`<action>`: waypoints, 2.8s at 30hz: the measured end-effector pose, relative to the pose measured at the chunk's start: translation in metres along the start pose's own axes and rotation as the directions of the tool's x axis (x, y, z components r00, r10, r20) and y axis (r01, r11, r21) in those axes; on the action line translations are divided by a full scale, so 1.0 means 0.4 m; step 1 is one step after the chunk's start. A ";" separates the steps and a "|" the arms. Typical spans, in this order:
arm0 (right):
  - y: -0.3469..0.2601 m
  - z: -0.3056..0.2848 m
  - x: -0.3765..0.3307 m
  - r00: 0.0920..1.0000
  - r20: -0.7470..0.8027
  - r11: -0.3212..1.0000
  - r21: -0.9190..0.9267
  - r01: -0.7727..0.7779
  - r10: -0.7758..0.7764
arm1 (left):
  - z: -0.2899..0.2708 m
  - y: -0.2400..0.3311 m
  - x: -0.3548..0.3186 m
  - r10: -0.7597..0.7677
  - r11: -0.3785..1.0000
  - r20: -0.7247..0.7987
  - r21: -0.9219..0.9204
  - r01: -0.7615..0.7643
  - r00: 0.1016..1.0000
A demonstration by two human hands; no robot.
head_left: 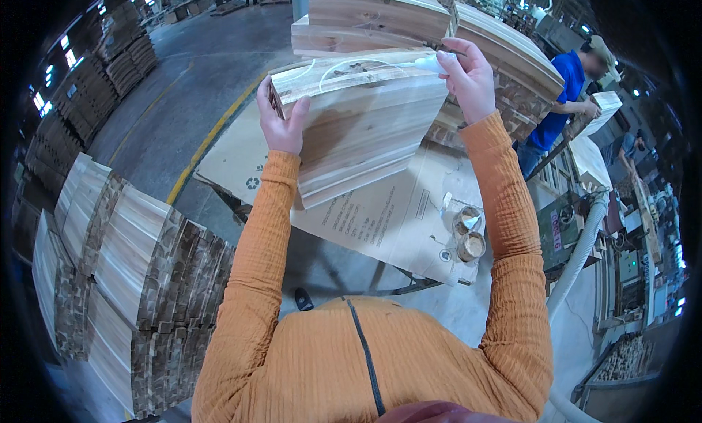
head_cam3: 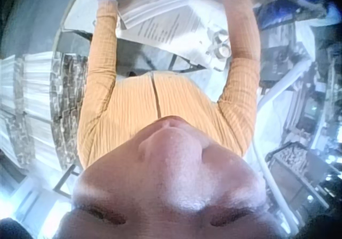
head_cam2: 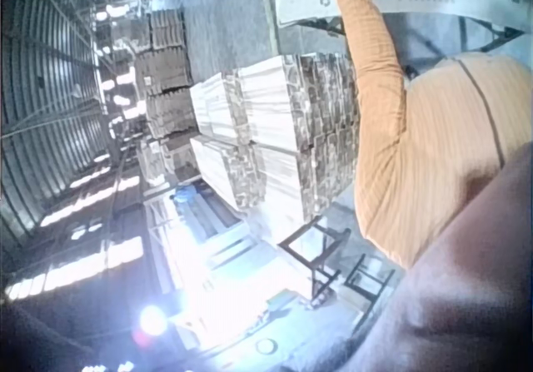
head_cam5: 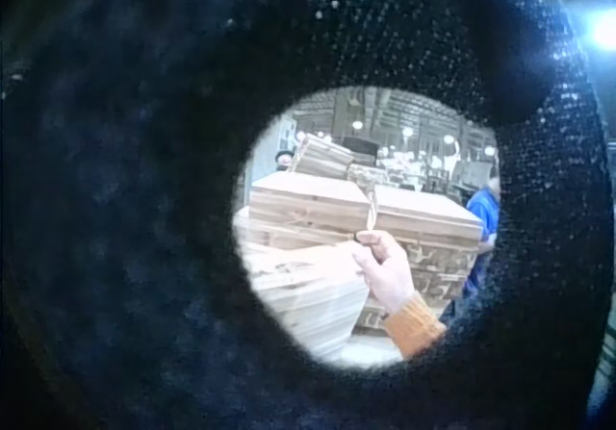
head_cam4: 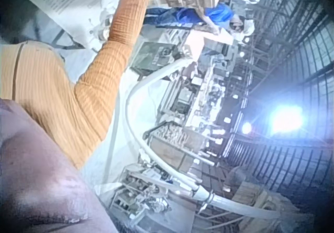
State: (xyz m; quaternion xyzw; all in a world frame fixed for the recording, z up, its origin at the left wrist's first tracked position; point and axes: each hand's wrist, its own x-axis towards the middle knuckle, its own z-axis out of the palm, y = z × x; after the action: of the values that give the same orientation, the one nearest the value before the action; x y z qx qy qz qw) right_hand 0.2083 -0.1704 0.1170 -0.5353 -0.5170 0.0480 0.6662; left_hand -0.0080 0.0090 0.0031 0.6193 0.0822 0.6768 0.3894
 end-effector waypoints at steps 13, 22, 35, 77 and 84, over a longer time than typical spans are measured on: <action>-0.001 0.015 0.022 0.997 -0.017 0.975 -0.211 0.073 -0.079 | 0.000 0.004 -0.003 0.030 0.996 0.025 0.088 -0.032 0.999; 0.005 0.018 0.025 0.998 -0.022 0.978 -0.199 0.056 -0.062 | 0.001 0.002 0.000 0.005 0.999 -0.005 0.036 -0.005 1.000; 0.009 0.020 0.026 0.999 -0.029 0.984 -0.176 0.028 -0.033 | 0.001 0.012 -0.004 -0.004 0.996 0.014 0.084 0.003 1.000; 0.031 0.019 0.020 0.999 -0.045 0.995 -0.103 0.011 -0.016 | 0.008 0.007 -0.006 -0.010 1.000 0.003 -0.011 0.010 1.000; 0.146 -0.041 -0.079 0.949 -0.181 0.832 0.541 -0.124 0.259 | 0.000 0.009 -0.016 0.012 1.000 0.011 0.026 -0.012 1.000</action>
State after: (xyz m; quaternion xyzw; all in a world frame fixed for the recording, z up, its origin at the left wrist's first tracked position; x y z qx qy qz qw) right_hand 0.2347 -0.1762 0.0540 -0.3851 -0.3409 0.1868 0.8370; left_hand -0.0100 0.0026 0.0002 0.6286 0.0850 0.6746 0.3776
